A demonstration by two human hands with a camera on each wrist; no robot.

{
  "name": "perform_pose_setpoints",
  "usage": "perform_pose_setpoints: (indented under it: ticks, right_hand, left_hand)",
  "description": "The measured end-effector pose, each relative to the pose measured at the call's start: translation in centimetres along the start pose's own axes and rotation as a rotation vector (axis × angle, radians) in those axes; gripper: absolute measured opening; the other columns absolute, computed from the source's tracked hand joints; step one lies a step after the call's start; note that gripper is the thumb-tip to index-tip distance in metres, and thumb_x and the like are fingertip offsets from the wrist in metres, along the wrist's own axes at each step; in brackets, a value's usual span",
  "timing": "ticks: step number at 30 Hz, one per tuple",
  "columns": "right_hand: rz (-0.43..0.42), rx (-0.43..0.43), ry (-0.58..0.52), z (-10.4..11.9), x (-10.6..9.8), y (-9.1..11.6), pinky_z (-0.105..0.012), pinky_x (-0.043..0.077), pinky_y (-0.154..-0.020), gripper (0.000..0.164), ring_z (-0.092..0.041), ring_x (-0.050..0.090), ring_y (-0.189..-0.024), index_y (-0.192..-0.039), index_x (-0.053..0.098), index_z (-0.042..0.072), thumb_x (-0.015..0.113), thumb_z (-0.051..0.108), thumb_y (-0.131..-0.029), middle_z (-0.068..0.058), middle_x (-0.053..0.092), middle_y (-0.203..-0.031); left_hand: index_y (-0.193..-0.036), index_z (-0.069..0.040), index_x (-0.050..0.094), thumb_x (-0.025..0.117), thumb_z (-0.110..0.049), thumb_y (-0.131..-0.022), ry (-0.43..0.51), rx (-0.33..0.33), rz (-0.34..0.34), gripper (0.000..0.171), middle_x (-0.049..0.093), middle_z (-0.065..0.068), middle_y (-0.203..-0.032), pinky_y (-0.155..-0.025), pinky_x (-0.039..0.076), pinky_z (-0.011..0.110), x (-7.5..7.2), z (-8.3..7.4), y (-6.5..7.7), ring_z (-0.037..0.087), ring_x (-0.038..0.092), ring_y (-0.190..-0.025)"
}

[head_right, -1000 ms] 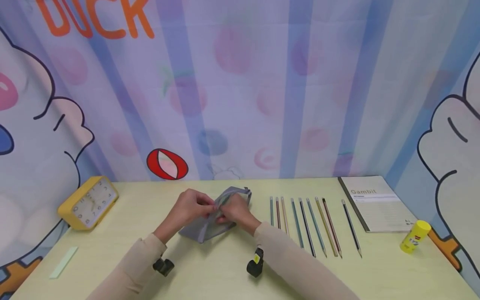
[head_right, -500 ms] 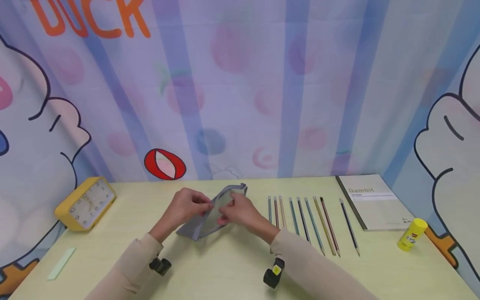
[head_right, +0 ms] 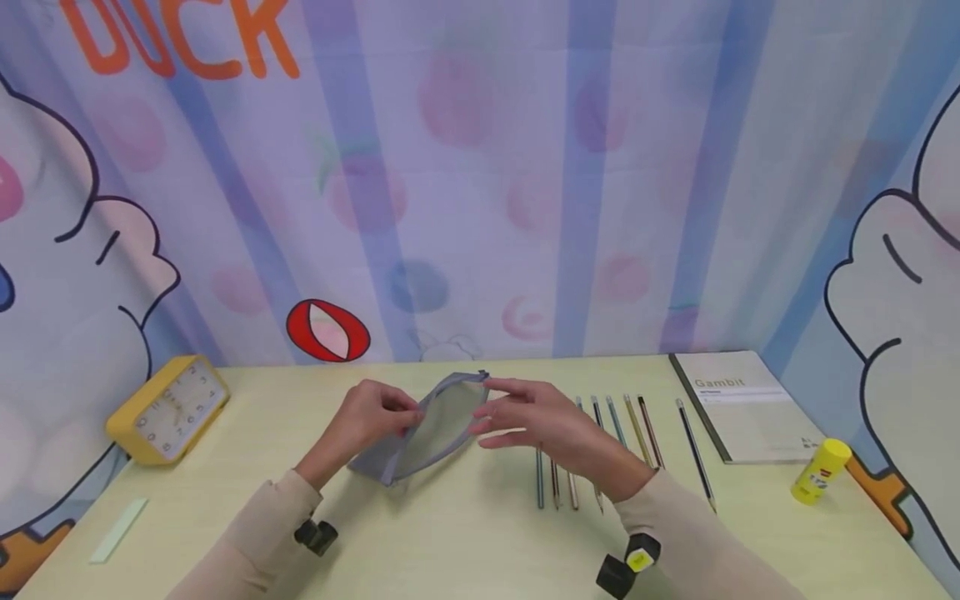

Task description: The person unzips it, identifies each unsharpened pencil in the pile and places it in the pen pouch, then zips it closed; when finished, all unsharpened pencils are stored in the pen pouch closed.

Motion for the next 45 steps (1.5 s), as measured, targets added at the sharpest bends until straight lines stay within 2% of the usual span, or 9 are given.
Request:
perform_pose_setpoints:
  ticks: [6,18,19,23,26,30,33,38,45]
  right_hand:
    - [-0.084,-0.018,-0.108,1.0,-4.0,2.3,-0.033,0.055,-0.100,0.067,-0.012,0.070,-0.115,-0.161,0.016,0.006,0.052,0.015,-0.105,-0.017,0.056,-0.145]
    - [-0.238,-0.028,-0.042,-0.4,-9.8,5.7,-0.024,0.055,-0.096,0.080,-0.001,0.068,-0.111,-0.163,-0.001,0.008,0.053,0.027,-0.106,-0.003,0.059,-0.140]
    - [-0.246,-0.028,-0.016,-0.6,-10.2,5.9,-0.023,0.055,-0.095,0.080,-0.001,0.068,-0.111,-0.163,-0.002,0.007,0.052,0.027,-0.106,-0.008,0.056,-0.145]
    - [-0.280,-0.038,0.118,-1.6,-12.0,6.8,-0.018,0.054,-0.092,0.081,0.002,0.069,-0.107,-0.162,-0.004,0.005,0.050,0.027,-0.107,0.005,0.065,-0.132]
    - [-0.305,-0.041,0.219,-2.0,-13.2,7.4,-0.018,0.054,-0.089,0.080,0.003,0.069,-0.104,-0.161,-0.002,0.000,0.051,0.024,-0.107,0.006,0.068,-0.126]
    - [-0.317,0.004,0.351,-2.7,-14.4,7.5,-0.026,0.057,-0.091,0.078,-0.001,0.070,-0.104,-0.159,0.004,-0.006,0.053,0.023,-0.105,-0.027,0.057,-0.140]
    - [-0.317,0.051,0.458,-3.2,-15.2,7.6,-0.034,0.058,-0.093,0.077,-0.016,0.072,-0.110,-0.157,0.009,-0.010,0.055,0.022,-0.104,-0.037,0.051,-0.141]
    - [-0.331,0.082,0.596,-4.0,-15.8,7.9,-0.044,0.059,-0.090,0.075,-0.037,0.071,-0.108,-0.154,0.015,-0.016,0.059,0.014,-0.102,-0.039,0.056,-0.130]
    - [-0.347,0.108,0.728,-4.6,-15.4,7.6,-0.042,0.060,-0.078,0.072,-0.027,0.073,-0.088,-0.152,0.021,-0.017,0.061,0.009,-0.098,-0.033,0.062,-0.116]
  left_hand:
    - [-0.088,-0.013,0.081,0.079,-0.018,-0.087,-0.002,-0.017,0.006,0.006,0.076,-0.002,-0.078,-0.072,0.057,0.032,-0.1,0.2,0.0,0.013,0.071,-0.066]
    - [-0.090,-0.011,0.081,0.079,-0.018,-0.086,-0.003,-0.010,0.008,0.008,0.077,0.001,-0.078,-0.071,0.058,0.032,-0.6,0.1,-0.5,0.018,0.073,-0.067]
    - [-0.090,-0.011,0.081,0.079,-0.018,-0.086,-0.006,-0.011,0.008,0.008,0.076,0.000,-0.078,-0.071,0.058,0.032,-0.6,0.2,-0.5,0.017,0.072,-0.066]
    - [-0.088,-0.012,0.081,0.079,-0.017,-0.086,-0.010,-0.003,0.010,0.006,0.076,0.000,-0.076,-0.069,0.057,0.030,-0.4,0.3,-0.4,0.013,0.069,-0.063]
    - [-0.088,-0.012,0.081,0.079,-0.017,-0.086,-0.012,0.008,0.009,0.006,0.075,-0.001,-0.076,-0.068,0.057,0.029,-0.4,0.4,-0.3,0.013,0.070,-0.063]
    - [-0.088,-0.011,0.081,0.079,-0.017,-0.086,-0.017,0.002,0.004,0.006,0.076,0.000,-0.077,-0.070,0.058,0.030,-0.5,0.3,-0.2,0.015,0.071,-0.065]
    - [-0.089,-0.011,0.081,0.078,-0.017,-0.087,-0.020,-0.015,0.001,0.006,0.076,0.000,-0.077,-0.072,0.059,0.032,-0.5,0.4,-0.2,0.014,0.070,-0.065]
    - [-0.090,-0.011,0.081,0.077,-0.017,-0.088,-0.026,-0.033,0.001,0.007,0.075,0.000,-0.079,-0.075,0.059,0.032,-0.5,0.5,-0.2,0.011,0.068,-0.065]
    - [-0.090,-0.012,0.081,0.078,-0.018,-0.088,-0.027,-0.034,0.003,0.007,0.075,0.000,-0.077,-0.072,0.059,0.031,-0.5,0.6,-0.2,0.011,0.067,-0.064]
Point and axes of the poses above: each hand's wrist, its own y-axis away from the middle knuckle, its own x-axis out of the palm, z = x × y, the point moved 4 cm from there along -y, towards the middle knuckle
